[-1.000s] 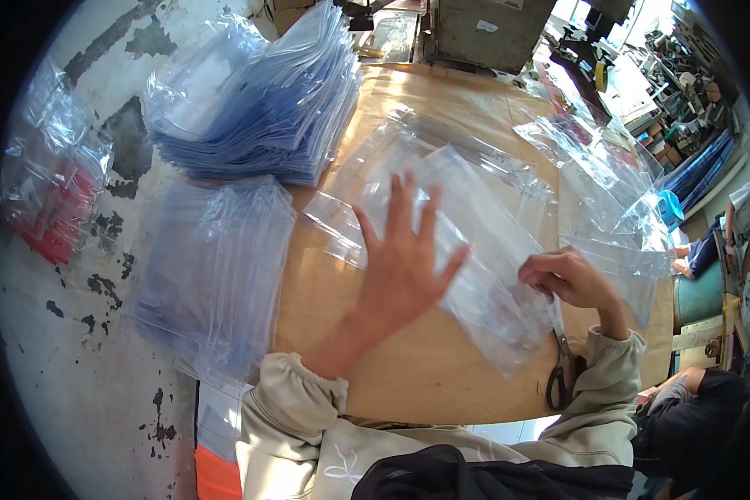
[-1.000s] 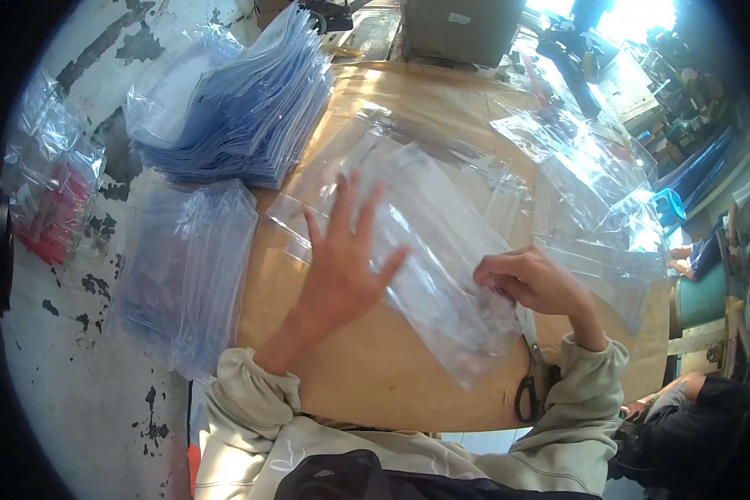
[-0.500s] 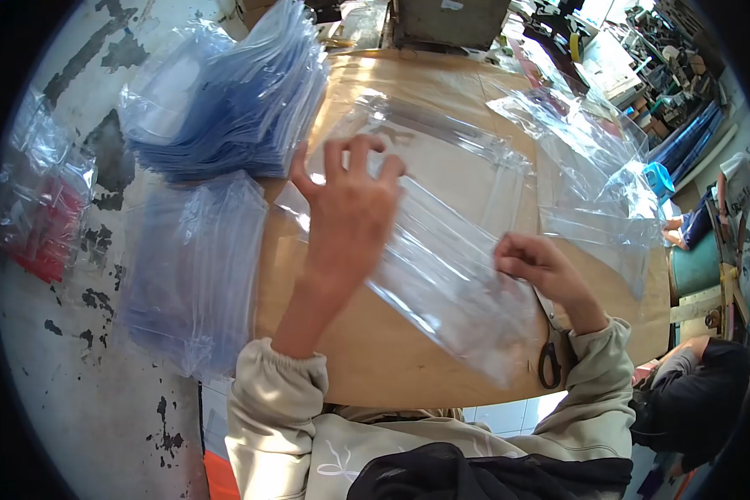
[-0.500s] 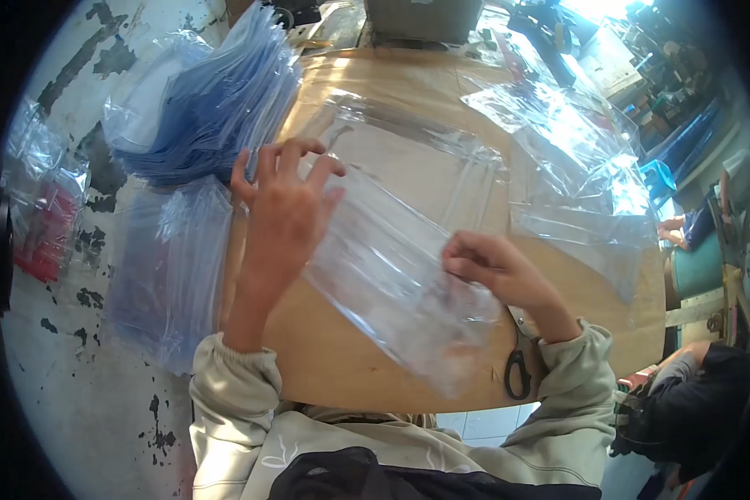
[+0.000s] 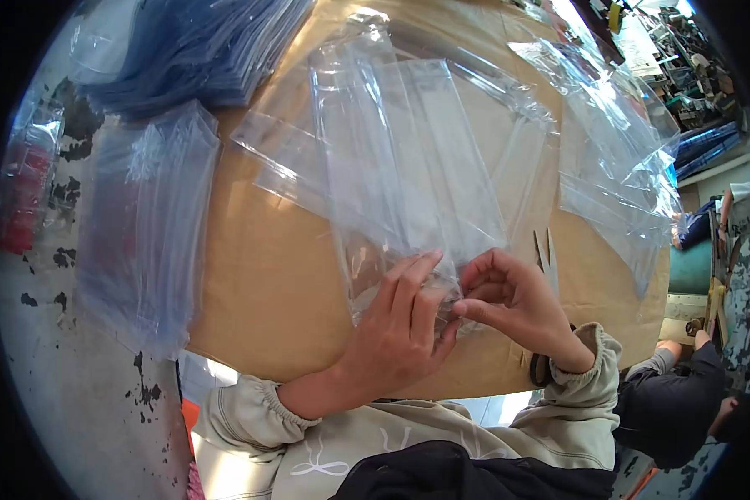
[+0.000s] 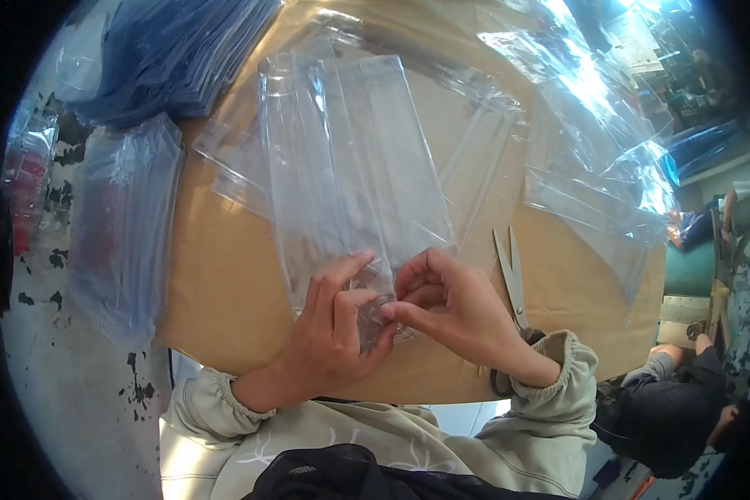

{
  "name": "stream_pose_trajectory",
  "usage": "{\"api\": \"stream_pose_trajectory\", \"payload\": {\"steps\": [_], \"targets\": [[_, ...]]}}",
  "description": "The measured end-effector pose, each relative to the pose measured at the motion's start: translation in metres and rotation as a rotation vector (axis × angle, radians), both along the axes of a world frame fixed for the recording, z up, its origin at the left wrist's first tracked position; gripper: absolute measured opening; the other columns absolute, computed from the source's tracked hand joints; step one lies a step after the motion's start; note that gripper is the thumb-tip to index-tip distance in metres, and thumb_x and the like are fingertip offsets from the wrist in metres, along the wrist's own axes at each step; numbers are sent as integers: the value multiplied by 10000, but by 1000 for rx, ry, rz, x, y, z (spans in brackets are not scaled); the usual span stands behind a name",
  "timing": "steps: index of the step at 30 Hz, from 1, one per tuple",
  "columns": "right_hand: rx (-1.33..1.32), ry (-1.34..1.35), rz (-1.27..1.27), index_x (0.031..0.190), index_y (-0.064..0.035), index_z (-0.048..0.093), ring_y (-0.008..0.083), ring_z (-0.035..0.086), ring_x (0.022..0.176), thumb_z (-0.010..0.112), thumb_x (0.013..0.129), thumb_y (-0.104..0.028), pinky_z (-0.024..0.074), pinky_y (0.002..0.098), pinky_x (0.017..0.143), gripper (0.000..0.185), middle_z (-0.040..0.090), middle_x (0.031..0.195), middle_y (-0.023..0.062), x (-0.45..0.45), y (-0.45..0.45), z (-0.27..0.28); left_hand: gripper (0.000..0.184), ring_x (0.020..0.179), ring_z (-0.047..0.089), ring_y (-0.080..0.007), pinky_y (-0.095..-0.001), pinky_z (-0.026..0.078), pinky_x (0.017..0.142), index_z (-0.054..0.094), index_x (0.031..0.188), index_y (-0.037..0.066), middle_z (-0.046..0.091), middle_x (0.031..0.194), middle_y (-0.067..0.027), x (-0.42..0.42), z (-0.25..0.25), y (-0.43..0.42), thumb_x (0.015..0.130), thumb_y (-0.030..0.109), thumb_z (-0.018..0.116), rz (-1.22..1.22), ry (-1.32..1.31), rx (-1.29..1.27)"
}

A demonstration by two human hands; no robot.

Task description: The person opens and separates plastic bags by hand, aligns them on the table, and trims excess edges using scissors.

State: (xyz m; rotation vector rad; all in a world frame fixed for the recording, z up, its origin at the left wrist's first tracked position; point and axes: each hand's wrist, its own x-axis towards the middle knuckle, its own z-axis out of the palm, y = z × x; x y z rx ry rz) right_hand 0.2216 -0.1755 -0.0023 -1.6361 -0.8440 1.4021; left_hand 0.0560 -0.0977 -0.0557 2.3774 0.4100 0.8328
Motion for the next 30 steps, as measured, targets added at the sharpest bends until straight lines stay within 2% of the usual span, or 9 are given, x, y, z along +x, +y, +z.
{"api": "stream_pose_trajectory", "payload": {"steps": [2,8,14,17,20,22,25,29,30], "targets": [[-120,81,-48,1027,20,511,98,631,824,670,844,-45,513,217,693,250,624,862,57,1,2,1,467,1116,476,-420,-511,406,946,428,1038,-3,425,1255,-256,0,-4,-3,706,92,743,12,-7,-8],[-50,190,-86,1018,-6,493,95,622,806,616,863,11,499,220,698,198,633,841,54,5,1,-5,374,1110,503,-363,-568,341,1011,470,985,8,474,1225,-226,-2,-4,-3,735,142,714,71,9,40],[-10,252,-118,993,-3,477,110,623,813,578,877,36,500,240,739,158,638,897,66,4,-1,-10,434,1141,489,-333,-592,257,1056,506,1096,46,462,1251,-201,-7,-3,-3,704,132,672,31,70,45],[-2,252,-161,1014,16,490,124,623,825,571,875,46,501,249,764,164,639,893,71,4,-4,-4,489,1136,485,-367,-606,251,1044,487,1142,32,445,1260,-217,-9,-4,-2,680,62,643,3,67,27],[209,-463,-66,1054,32,505,196,623,834,614,832,43,499,297,772,247,631,906,121,6,-37,8,477,1139,487,-354,-606,244,1049,492,1145,30,452,1255,-214,-10,-4,-1,690,63,632,-3,80,37],[112,-1153,-116,1111,13,522,284,589,881,673,760,40,479,355,796,384,573,999,178,3,-70,14,481,1148,481,-349,-610,238,1050,491,1154,26,458,1247,-217,-10,-4,-1,701,90,640,-9,91,36],[-321,-1461,-237,1193,-35,523,341,537,947,699,726,24,448,390,828,502,492,1088,201,-24,-105,7,474,1151,479,-336,-582,263,1049,507,1151,15,472,1238,-209,-8,6,0,719,132,664,-17,135,-42],[-434,-1472,-279,1353,-86,448,346,518,985,670,765,-9,438,387,841,633,472,1096,198,-49,-130,-16,387,1104,497,-312,-487,344,1014,574,1119,36,489,1231,-162,-3,39,17,770,172,673,-113,362,-39],[-421,-1405,-299,1358,-85,442,346,519,983,663,768,-5,438,390,842,635,479,1093,198,-49,-133,-15,327,1087,503,-298,-468,357,995,596,1078,54,507,1200,-134,1,45,24,782,175,664,-127,380,63]]}}
